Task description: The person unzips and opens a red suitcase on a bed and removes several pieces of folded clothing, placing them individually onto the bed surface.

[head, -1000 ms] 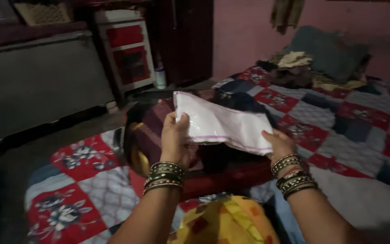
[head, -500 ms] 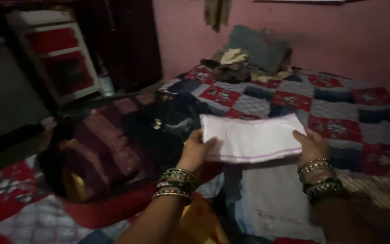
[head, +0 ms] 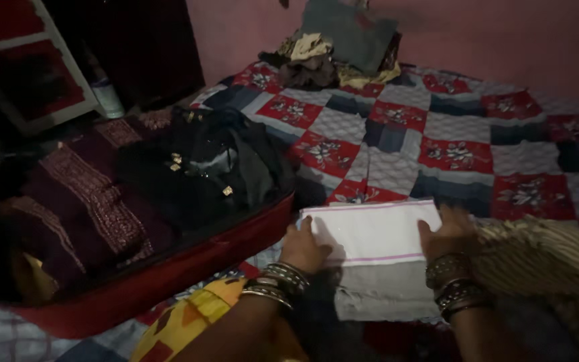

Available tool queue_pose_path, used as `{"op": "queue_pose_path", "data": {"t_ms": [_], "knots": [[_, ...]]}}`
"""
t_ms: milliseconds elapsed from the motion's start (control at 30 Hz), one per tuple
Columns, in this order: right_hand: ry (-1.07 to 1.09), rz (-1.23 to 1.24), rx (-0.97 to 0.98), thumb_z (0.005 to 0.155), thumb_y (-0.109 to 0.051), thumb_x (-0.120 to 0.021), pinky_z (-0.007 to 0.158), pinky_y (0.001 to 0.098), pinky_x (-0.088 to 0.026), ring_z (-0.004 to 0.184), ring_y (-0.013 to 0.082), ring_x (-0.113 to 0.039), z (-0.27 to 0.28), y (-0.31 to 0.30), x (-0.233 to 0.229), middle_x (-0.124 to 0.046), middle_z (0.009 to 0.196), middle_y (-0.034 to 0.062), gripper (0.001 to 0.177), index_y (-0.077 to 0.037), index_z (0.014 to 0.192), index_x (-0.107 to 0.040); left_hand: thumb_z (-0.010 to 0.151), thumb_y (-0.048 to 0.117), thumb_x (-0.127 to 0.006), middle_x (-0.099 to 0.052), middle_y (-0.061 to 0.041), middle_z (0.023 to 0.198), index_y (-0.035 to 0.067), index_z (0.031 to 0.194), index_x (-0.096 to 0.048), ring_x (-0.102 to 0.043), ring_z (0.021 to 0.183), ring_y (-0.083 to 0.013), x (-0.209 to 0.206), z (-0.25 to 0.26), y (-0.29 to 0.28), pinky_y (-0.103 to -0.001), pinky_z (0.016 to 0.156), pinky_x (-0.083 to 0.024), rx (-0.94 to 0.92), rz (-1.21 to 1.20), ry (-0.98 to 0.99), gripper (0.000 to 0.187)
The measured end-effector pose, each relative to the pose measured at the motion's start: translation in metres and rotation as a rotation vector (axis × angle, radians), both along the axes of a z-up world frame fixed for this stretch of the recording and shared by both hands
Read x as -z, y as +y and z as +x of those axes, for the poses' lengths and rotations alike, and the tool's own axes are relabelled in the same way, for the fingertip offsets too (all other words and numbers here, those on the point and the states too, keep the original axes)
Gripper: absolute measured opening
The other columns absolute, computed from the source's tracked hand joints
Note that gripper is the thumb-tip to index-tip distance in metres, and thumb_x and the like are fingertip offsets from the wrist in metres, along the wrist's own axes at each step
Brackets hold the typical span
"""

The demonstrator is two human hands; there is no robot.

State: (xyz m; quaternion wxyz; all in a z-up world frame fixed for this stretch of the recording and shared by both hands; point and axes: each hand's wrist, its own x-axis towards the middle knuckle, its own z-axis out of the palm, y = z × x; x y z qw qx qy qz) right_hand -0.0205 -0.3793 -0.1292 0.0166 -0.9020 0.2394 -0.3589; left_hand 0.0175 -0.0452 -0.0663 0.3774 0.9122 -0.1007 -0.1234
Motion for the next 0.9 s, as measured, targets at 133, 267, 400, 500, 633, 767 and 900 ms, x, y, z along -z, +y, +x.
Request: {"op": "queue_pose_path", "data": {"t_ms": [133,267,400,500,633,767,900], "knots": [[-0.004,-0.116,-0.107,0.092,-0.057,-0.061,0.121,0.0619,-0.020,0.154,0.0372,-0.029,0.031,0.050,0.005,-0.037,0.164,0.0164,0.072,-0.010,0.147,-0.055,0.083,0.032,-0.078,-0.029,-0.023,0.159,0.007,0.154,-0.033,-0.025,0.149,-0.0446,-0.019,-0.022,-0.009,-0.052,0.119,-0.029,0.210,0.263,-0.425,0.088],[0.290,-0.063,-0.187,0.096,-0.061,-0.043,0.118,0.0597,-0.008,0.152,0.0363,-0.012,0.022,0.101,-0.001,-0.020,0.169,0.0165,0.078,-0.011,0.155,-0.035,0.087,0.043,-0.068,-0.016,-0.020,0.166,0.015,0.160,-0.024,-0.010,0.154,-0.0412,-0.033,-0.042,-0.027,-0.056,0.122,-0.018,0.385,0.441,-0.402,0.089],[0.330,-0.044,-0.167,0.099,-0.058,-0.034,0.123,0.0561,-0.004,0.156,0.0319,-0.009,0.004,0.121,0.000,-0.015,0.169,0.0109,0.073,-0.016,0.159,-0.029,0.100,0.046,-0.053,0.002,-0.022,0.171,0.015,0.163,-0.016,0.004,0.157,-0.0409,-0.023,-0.037,-0.023,-0.060,0.123,-0.010,0.561,0.626,-0.216,0.080],[0.346,-0.030,-0.156,0.098,-0.059,-0.035,0.123,0.0556,-0.003,0.156,0.0301,-0.007,0.006,0.122,-0.001,-0.014,0.169,0.0096,0.075,-0.018,0.160,-0.027,0.097,0.048,-0.051,0.008,-0.015,0.171,0.023,0.163,-0.012,0.006,0.157,-0.0366,-0.012,-0.024,-0.015,-0.058,0.122,-0.006,0.580,0.630,-0.235,0.080],[0.411,-0.051,-0.136,0.099,-0.060,-0.031,0.122,0.0569,-0.003,0.155,0.0307,-0.005,0.008,0.120,0.000,-0.010,0.170,0.0094,0.074,-0.019,0.159,-0.023,0.101,0.048,-0.048,0.004,-0.017,0.171,0.019,0.162,-0.015,0.003,0.158,-0.0367,-0.022,-0.029,-0.014,-0.055,0.125,-0.006,0.528,0.534,-0.153,0.075],[0.561,0.026,-0.109,0.099,-0.063,-0.025,0.120,0.0579,-0.002,0.154,0.0310,0.000,0.021,0.125,-0.014,-0.004,0.169,0.0100,0.077,-0.017,0.161,-0.014,0.098,0.035,-0.057,-0.010,-0.022,0.170,0.014,0.159,-0.026,-0.009,0.158,-0.0375,-0.036,-0.027,-0.003,-0.055,0.125,-0.014,0.366,0.428,-0.309,0.072],[0.388,-0.024,-0.236,0.098,-0.061,-0.025,0.118,0.0602,-0.008,0.155,0.0310,-0.004,0.038,0.169,-0.035,-0.009,0.168,0.0126,0.078,-0.014,0.160,-0.019,0.094,0.023,-0.061,-0.018,-0.027,0.165,0.007,0.155,-0.035,-0.016,0.153,-0.0401,-0.044,0.002,0.025,-0.052,0.121,-0.019,0.174,0.169,-0.587,0.069]]}}
